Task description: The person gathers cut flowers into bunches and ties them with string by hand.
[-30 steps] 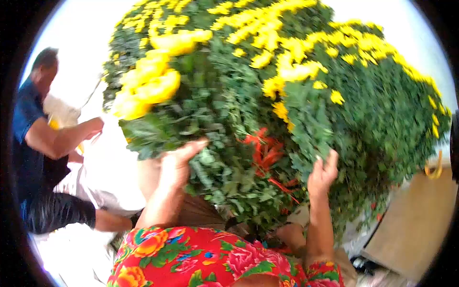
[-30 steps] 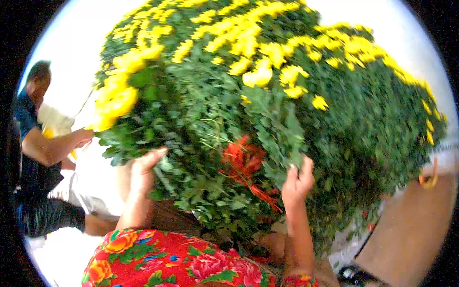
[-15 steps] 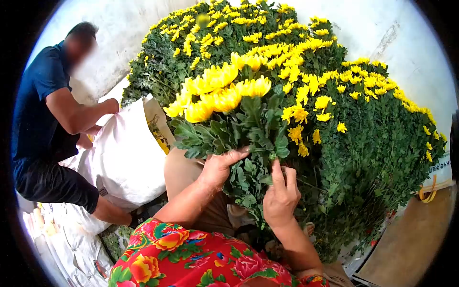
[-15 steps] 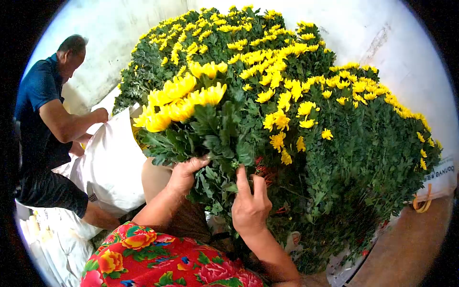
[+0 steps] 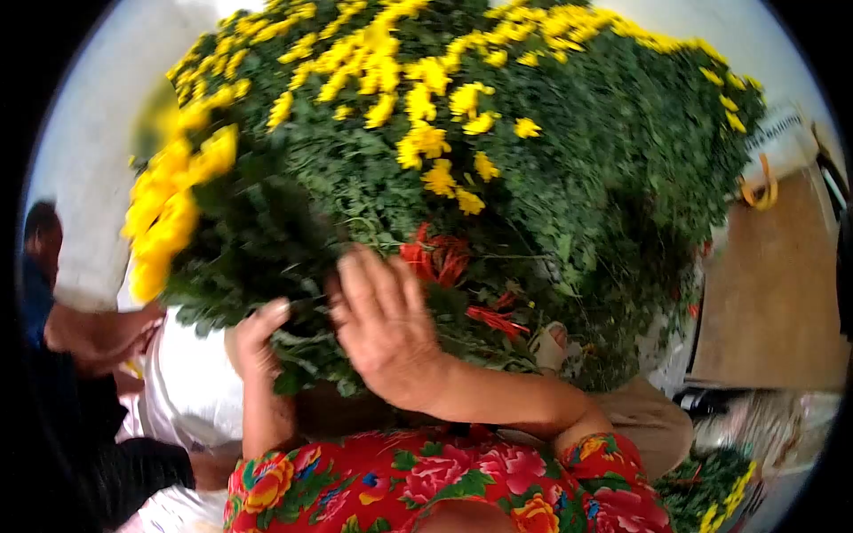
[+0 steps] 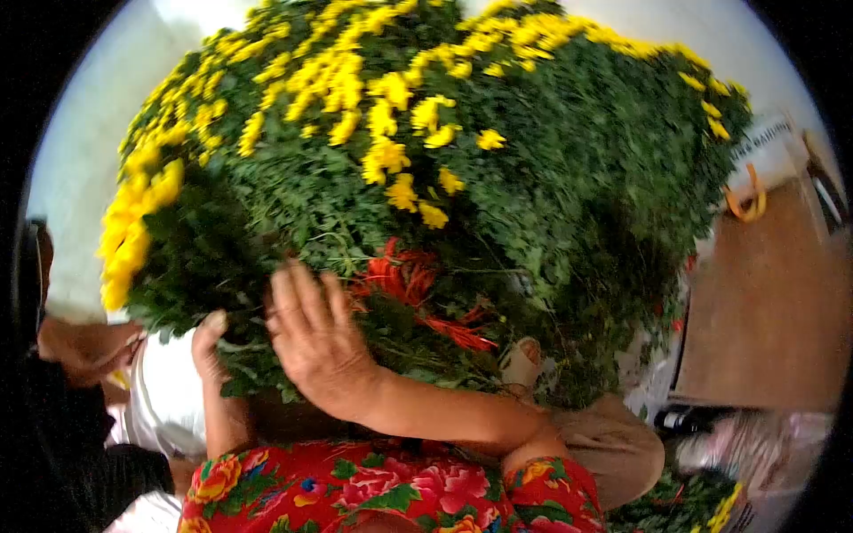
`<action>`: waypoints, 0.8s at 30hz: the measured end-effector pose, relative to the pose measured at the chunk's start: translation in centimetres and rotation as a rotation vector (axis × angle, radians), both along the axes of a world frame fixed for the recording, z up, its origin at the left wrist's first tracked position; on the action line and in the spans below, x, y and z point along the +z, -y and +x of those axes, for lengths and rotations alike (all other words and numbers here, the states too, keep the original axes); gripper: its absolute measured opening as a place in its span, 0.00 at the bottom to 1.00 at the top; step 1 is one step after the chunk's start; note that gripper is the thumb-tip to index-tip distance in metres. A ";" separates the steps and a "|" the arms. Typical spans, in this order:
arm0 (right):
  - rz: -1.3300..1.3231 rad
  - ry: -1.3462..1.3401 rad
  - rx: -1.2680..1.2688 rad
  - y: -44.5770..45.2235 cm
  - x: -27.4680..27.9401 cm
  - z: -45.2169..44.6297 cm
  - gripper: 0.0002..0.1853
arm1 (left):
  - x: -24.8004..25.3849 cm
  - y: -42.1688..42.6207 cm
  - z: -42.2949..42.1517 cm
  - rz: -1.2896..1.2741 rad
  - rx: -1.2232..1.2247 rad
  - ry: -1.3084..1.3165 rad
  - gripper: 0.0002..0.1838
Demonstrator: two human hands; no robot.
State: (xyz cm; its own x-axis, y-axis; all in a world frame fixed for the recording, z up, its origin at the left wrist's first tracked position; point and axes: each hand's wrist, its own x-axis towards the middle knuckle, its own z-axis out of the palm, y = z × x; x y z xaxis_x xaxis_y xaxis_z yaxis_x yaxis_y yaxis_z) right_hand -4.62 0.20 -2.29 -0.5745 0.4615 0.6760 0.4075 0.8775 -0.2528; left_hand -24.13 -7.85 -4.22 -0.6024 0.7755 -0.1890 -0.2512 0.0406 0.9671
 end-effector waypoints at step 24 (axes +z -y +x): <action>-0.445 0.537 -0.867 -28.7 -20.5 20.9 0.51 | -0.3 -1.5 0.7 -0.149 0.365 -0.247 0.14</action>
